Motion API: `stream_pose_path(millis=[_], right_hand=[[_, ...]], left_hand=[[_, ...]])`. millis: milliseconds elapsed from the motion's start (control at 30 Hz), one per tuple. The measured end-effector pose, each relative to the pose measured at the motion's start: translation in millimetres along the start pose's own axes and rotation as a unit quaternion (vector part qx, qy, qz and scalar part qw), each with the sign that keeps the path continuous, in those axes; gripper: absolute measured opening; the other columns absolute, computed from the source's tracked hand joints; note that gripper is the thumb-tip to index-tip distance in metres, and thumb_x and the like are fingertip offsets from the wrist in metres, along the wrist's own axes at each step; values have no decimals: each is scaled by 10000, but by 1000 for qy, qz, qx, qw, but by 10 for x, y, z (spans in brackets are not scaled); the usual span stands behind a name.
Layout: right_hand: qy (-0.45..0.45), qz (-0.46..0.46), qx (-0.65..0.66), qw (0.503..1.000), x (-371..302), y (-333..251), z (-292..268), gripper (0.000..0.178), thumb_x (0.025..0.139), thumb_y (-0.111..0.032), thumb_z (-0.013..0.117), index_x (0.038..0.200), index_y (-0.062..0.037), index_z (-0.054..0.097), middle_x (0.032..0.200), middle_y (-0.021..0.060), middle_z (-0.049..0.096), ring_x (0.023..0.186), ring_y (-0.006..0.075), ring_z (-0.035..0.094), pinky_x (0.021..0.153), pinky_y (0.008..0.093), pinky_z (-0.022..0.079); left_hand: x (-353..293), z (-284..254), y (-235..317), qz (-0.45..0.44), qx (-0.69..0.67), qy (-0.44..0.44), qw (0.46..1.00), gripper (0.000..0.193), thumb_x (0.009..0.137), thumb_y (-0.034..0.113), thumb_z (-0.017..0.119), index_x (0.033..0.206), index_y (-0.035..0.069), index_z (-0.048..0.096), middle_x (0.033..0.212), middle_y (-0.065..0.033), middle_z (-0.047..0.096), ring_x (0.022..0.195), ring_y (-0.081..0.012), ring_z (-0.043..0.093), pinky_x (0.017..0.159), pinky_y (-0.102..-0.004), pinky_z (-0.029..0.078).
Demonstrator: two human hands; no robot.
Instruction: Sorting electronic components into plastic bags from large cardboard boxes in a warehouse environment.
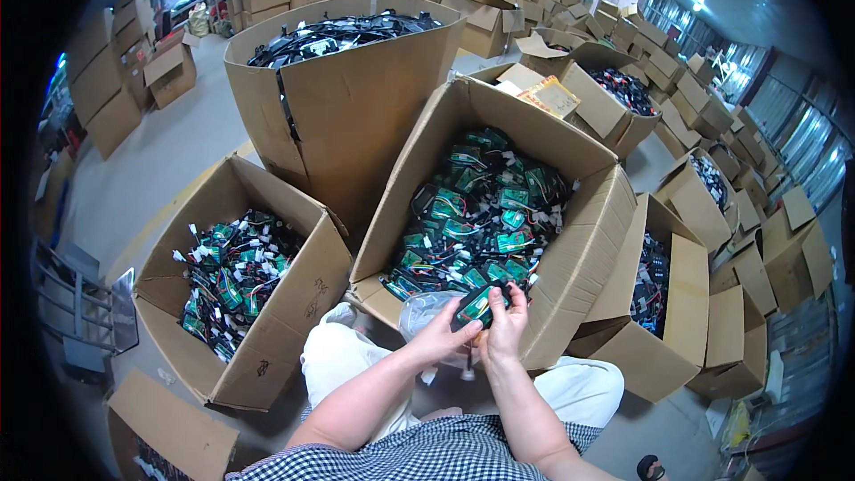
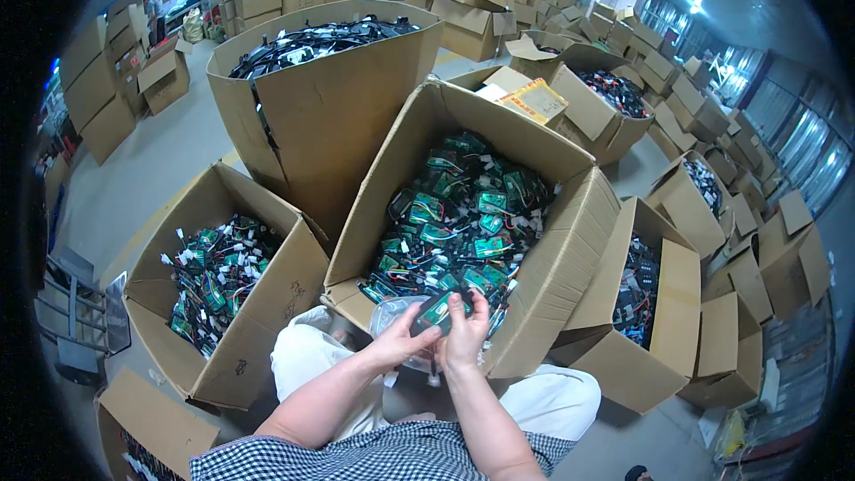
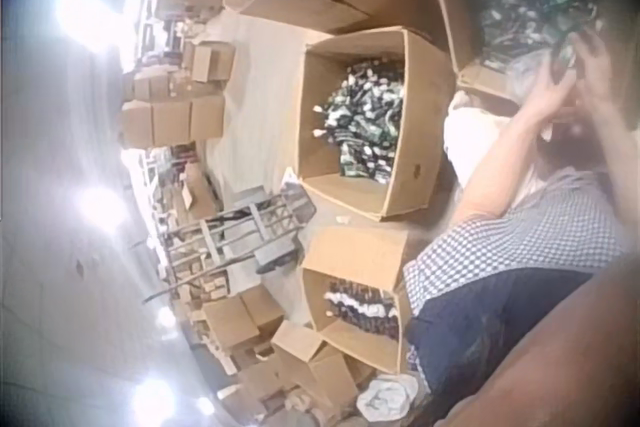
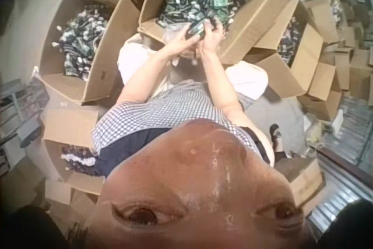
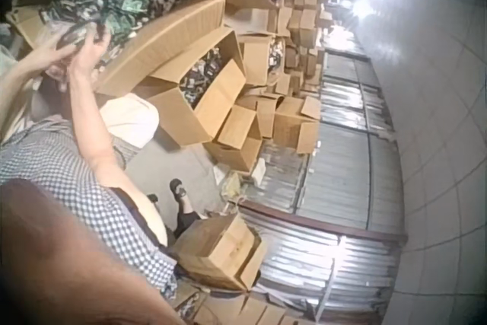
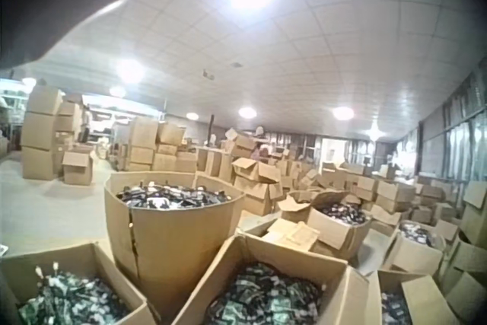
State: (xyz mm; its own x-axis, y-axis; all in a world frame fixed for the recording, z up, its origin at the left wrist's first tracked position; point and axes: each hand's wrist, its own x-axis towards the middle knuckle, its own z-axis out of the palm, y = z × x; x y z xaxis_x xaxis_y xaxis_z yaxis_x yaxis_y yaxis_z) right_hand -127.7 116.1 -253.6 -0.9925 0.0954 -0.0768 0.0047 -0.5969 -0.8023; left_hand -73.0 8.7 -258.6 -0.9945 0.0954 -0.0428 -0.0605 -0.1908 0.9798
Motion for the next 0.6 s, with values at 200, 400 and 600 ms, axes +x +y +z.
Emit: stream_pose_path(millis=[200,400,600], right_hand=[[-95,34,-41,994,142,175,-164,356,893,-127,588,1198,-19,443,1089,61,548,927,138,548,797,266,468],[-272,-133,-661,686,248,817,-1109,101,802,-140,586,856,-84,651,795,110,637,698,270,638,635,369,513],[-260,-180,-783,536,220,880,-1082,102,703,-92,578,761,-87,661,770,127,633,713,314,637,628,435,510]], left_hand=[[111,-177,-49,-20,-103,141,984,348,883,195,612,1172,79,455,795,-2,593,541,-58,550,438,-183,398],[160,-504,222,11,-188,202,961,353,863,262,644,1136,115,476,739,17,578,514,-79,550,433,-189,376],[127,-482,180,-52,-150,155,975,359,853,314,652,1137,150,505,769,29,585,565,-65,536,483,-193,378]])
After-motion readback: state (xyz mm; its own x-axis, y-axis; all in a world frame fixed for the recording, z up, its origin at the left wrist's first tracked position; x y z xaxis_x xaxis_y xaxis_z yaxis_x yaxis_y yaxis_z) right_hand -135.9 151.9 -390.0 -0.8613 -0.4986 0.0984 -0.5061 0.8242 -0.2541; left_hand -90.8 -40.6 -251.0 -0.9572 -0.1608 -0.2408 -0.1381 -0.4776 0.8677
